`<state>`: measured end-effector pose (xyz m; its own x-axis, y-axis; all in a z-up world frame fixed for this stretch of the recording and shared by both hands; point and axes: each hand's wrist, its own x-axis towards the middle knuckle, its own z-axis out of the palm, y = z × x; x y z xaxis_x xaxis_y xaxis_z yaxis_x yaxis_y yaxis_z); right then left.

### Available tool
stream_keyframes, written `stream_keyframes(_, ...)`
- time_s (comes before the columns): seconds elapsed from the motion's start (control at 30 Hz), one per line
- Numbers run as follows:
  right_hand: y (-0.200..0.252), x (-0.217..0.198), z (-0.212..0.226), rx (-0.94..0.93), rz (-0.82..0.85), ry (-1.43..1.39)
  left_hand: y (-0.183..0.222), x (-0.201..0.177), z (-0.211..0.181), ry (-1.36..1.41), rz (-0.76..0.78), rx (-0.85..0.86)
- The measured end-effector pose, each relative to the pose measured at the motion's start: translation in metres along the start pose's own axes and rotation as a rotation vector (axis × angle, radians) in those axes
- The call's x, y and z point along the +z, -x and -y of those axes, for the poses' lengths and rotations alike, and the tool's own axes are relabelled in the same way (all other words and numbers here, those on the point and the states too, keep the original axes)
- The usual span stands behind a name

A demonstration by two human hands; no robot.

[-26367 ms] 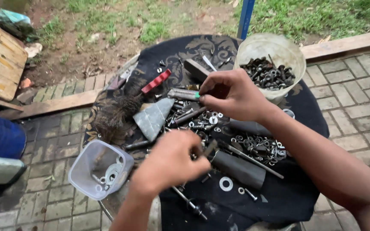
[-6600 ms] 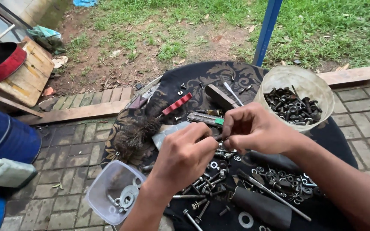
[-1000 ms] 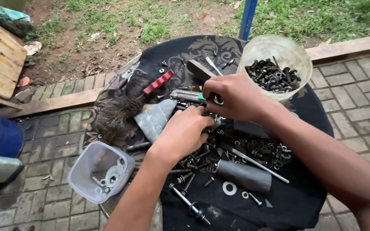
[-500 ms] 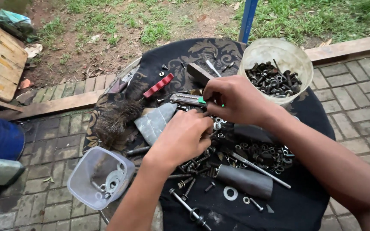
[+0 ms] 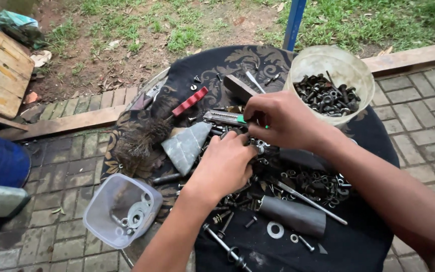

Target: Sorting through a large pile of various metal bolts, nuts, and washers on a table to find matching pieces.

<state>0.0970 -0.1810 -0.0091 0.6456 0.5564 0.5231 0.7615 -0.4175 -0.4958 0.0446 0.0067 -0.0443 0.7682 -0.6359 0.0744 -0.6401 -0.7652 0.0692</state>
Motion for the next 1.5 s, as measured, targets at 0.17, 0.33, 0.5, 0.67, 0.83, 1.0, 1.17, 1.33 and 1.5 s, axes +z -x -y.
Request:
stream_keyframes(0.17, -0.003, -0.003, 0.003, 0.024, 0.02, 0.013, 0.005, -0.024, 0.003, 0.1, 0.001, 0.02)
stream_keyframes(0.33, -0.005, -0.003, 0.009, 0.048, 0.011, -0.004, 0.013, -0.041, 0.005, 0.234, -0.038, 0.01)
stream_keyframes(0.5, -0.005, -0.002, 0.016, 0.114, -0.006, -0.121, 0.022, -0.055, 0.008, 0.328, -0.124, -0.039)
stream_keyframes(0.67, -0.006, -0.006, 0.024, 0.15, 0.016, -0.196, 0.022, -0.052, 0.013, 0.307, -0.241, -0.027)
stream_keyframes(0.83, -0.007, -0.011, 0.028, 0.184, 0.053, -0.182, 0.023, -0.06, 0.013, 0.274, -0.317, -0.037)
stream_keyframes(1.0, -0.011, -0.017, 0.035, 0.14, 0.138, -0.17, 0.025, -0.069, 0.014, 0.223, -0.363, -0.086)
stream_keyframes(1.17, -0.009, -0.015, 0.033, 0.154, 0.177, -0.187, 0.022, -0.059, 0.015, 0.191, -0.38, -0.092)
stream_keyframes(1.33, -0.007, -0.013, 0.028, 0.14, 0.193, -0.209, 0.02, -0.057, 0.016, 0.178, -0.375, -0.09)
stream_keyframes(1.5, -0.008, -0.015, 0.029, 0.1, 0.215, -0.157, 0.02, -0.055, 0.017, 0.191, -0.354, -0.105)
